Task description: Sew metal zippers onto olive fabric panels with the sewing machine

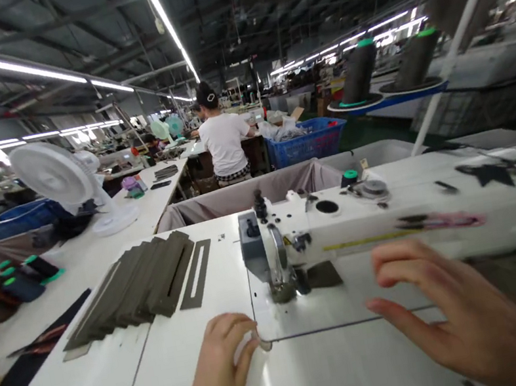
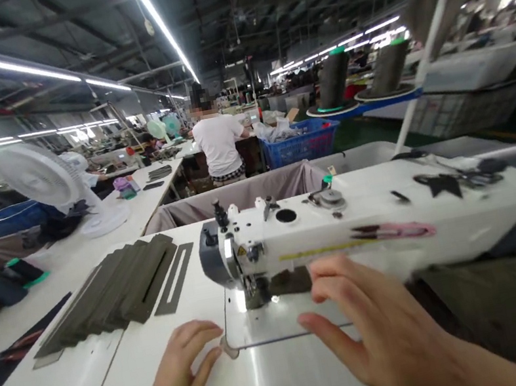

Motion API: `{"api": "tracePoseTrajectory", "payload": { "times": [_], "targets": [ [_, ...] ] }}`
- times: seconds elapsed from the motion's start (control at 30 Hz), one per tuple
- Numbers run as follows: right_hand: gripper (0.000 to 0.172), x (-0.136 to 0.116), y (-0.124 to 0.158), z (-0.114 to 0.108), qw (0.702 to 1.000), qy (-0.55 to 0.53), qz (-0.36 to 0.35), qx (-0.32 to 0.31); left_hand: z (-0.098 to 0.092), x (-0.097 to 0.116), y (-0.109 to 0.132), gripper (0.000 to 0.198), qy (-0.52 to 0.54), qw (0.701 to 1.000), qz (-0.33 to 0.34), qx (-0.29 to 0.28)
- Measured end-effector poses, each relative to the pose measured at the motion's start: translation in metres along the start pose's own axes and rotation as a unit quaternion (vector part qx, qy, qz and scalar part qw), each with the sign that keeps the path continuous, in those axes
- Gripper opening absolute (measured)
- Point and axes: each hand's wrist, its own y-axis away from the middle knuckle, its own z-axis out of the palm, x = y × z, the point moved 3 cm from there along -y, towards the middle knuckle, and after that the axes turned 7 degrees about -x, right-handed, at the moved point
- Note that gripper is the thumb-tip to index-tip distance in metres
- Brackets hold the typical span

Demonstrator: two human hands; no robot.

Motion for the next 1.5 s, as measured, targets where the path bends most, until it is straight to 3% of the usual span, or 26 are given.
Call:
{"api": "tracePoseTrajectory", "payload": {
  "times": [0.1,0.23,0.33,0.43,0.67,0.9,1.2,1.5],
  "targets": [
    [0.010,-0.022,0.029,0.020,0.999,-0.013,0.012,-0.033,0.022,0.004,0.007,0.021,-0.019,1.000,0.013,-0.007],
    [0.009,-0.038,0.068,0.058,0.997,-0.022,0.042,-0.068,0.034,-0.007,0.005,0.016,-0.028,0.999,0.010,0.024],
    [0.010,-0.034,0.089,0.089,0.992,-0.024,0.088,-0.088,0.034,-0.017,0.006,0.016,-0.039,0.998,-0.005,0.056],
    [0.007,-0.022,0.098,0.108,0.991,-0.009,0.115,-0.066,0.033,-0.018,0.009,0.017,-0.048,0.996,0.001,0.072],
    [0.015,0.019,0.089,0.120,0.992,0.030,0.118,-0.021,0.030,-0.014,0.012,0.017,-0.066,0.992,-0.006,0.103],
    [0.040,0.049,0.070,0.148,0.993,0.052,0.089,-0.054,0.022,-0.007,0.014,0.019,-0.073,0.991,0.002,0.108],
    [0.036,0.055,0.071,0.153,0.978,0.079,0.116,-0.156,0.027,-0.011,0.009,0.022,-0.134,0.984,-0.006,0.114],
    [0.031,0.053,0.064,0.151,0.970,0.075,0.145,-0.178,0.032,-0.019,0.008,0.026,-0.086,0.993,-0.030,0.075]
  ]
}}
